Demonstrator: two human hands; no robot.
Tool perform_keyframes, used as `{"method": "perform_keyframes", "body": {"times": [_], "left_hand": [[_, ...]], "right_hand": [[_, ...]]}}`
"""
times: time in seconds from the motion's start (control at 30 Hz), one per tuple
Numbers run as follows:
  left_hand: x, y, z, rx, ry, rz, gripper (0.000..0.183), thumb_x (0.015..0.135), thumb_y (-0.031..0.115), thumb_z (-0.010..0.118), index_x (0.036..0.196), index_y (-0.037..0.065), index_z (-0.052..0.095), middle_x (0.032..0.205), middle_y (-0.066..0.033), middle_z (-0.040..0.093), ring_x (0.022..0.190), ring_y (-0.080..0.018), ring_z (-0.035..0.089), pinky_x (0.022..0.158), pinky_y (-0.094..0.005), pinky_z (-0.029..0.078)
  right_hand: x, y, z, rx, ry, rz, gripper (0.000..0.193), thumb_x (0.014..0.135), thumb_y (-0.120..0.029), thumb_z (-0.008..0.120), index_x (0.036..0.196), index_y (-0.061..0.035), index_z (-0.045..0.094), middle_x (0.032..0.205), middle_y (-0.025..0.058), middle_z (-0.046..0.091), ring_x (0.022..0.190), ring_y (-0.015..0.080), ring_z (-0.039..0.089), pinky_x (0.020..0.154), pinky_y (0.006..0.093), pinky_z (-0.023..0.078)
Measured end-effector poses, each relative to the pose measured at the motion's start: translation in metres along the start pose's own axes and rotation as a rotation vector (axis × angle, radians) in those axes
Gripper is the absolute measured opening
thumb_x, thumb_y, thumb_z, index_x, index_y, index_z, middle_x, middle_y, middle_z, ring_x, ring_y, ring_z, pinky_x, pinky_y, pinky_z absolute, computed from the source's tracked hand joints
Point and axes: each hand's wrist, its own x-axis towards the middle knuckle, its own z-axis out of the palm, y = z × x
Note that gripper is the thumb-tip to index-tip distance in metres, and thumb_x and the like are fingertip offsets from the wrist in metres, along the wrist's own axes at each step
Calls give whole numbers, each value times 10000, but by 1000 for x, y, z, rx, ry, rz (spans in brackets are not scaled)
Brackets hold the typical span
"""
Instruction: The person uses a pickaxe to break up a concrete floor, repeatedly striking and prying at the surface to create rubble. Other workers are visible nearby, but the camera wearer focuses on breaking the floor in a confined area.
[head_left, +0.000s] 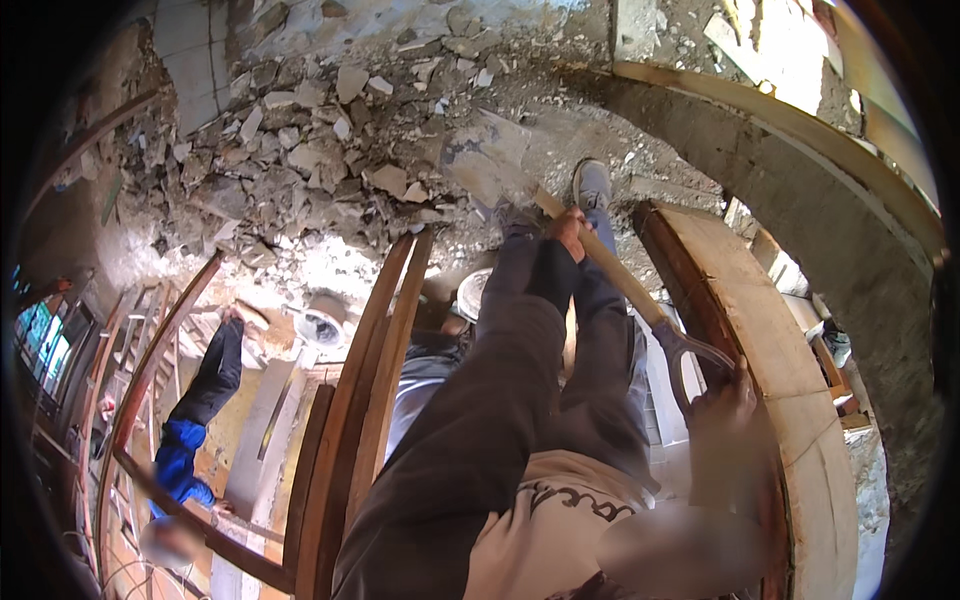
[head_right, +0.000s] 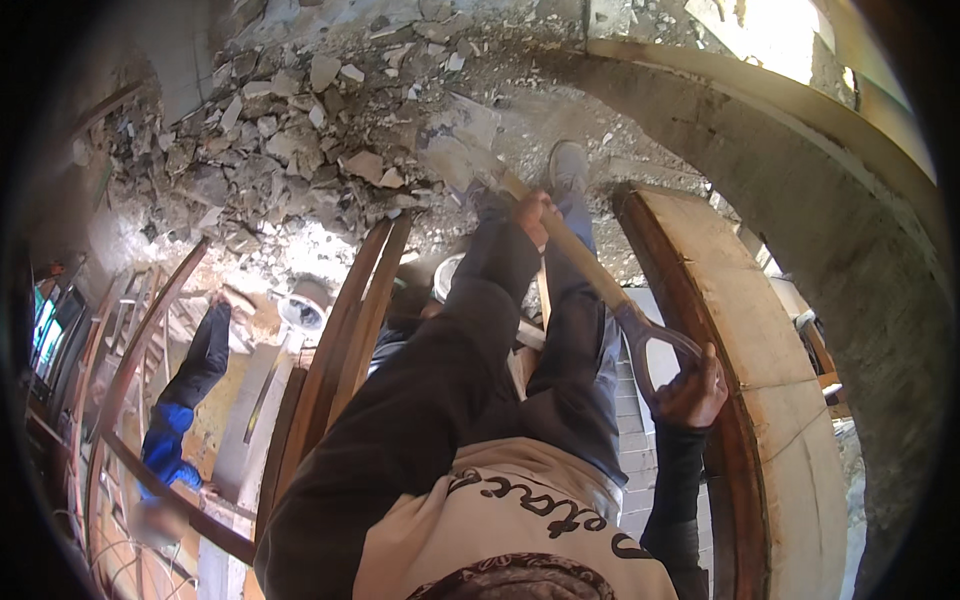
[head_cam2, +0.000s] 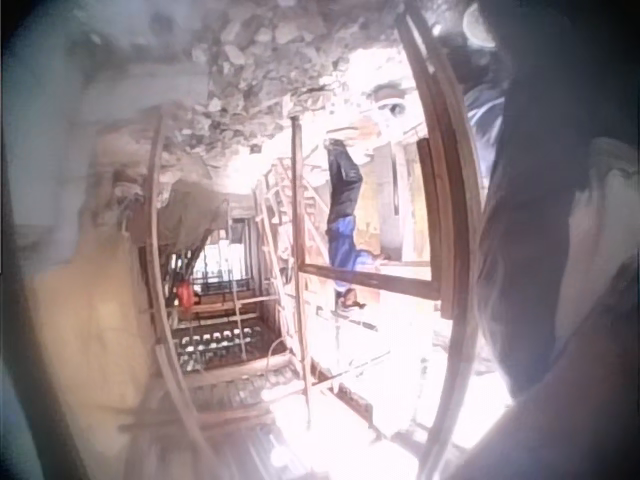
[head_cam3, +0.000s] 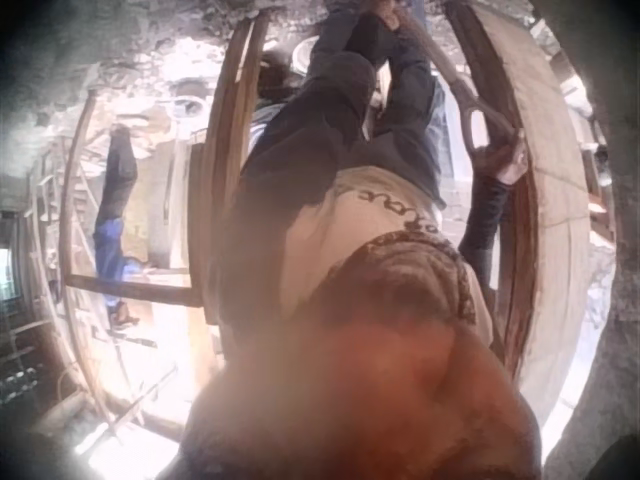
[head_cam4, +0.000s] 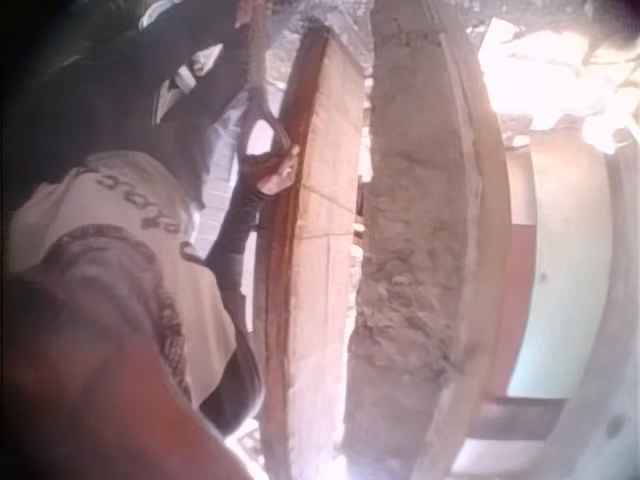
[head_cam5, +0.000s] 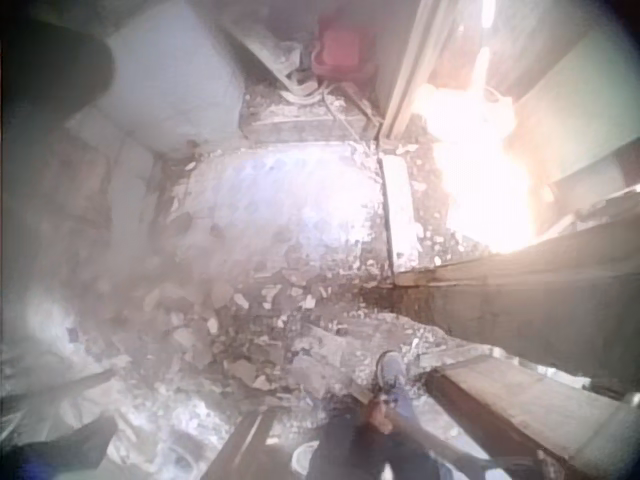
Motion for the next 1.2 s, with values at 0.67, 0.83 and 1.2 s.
{"method": "perform_keyframes", "body": {"times": [0.67,0.83,1.2], "left_hand": [[-241,304,-140,502,278,1087,129,880,135,572,956,49,515,701,-34,478,642,-198,528,590,-335,487],[-147,164,-107,269,33,842,148,915,238,606,960,115,536,723,-12,504,619,-149,536,574,-322,493],[10,-23,25,-222,-17,-25,115,902,202,604,895,108,537,722,-22,488,582,-171,509,535,-370,473]], "right_hand": [[-54,-22,141,662,-716,236,228,955,-228,577,799,-65,544,633,58,564,544,164,577,507,320,461],[-48,4,82,841,-167,612,232,950,-271,558,817,-81,543,567,-9,479,428,103,461,385,262,371],[42,54,-25,-542,-25,-686,578,902,-304,689,1305,31,445,867,103,611,693,241,630,552,327,534]]}}
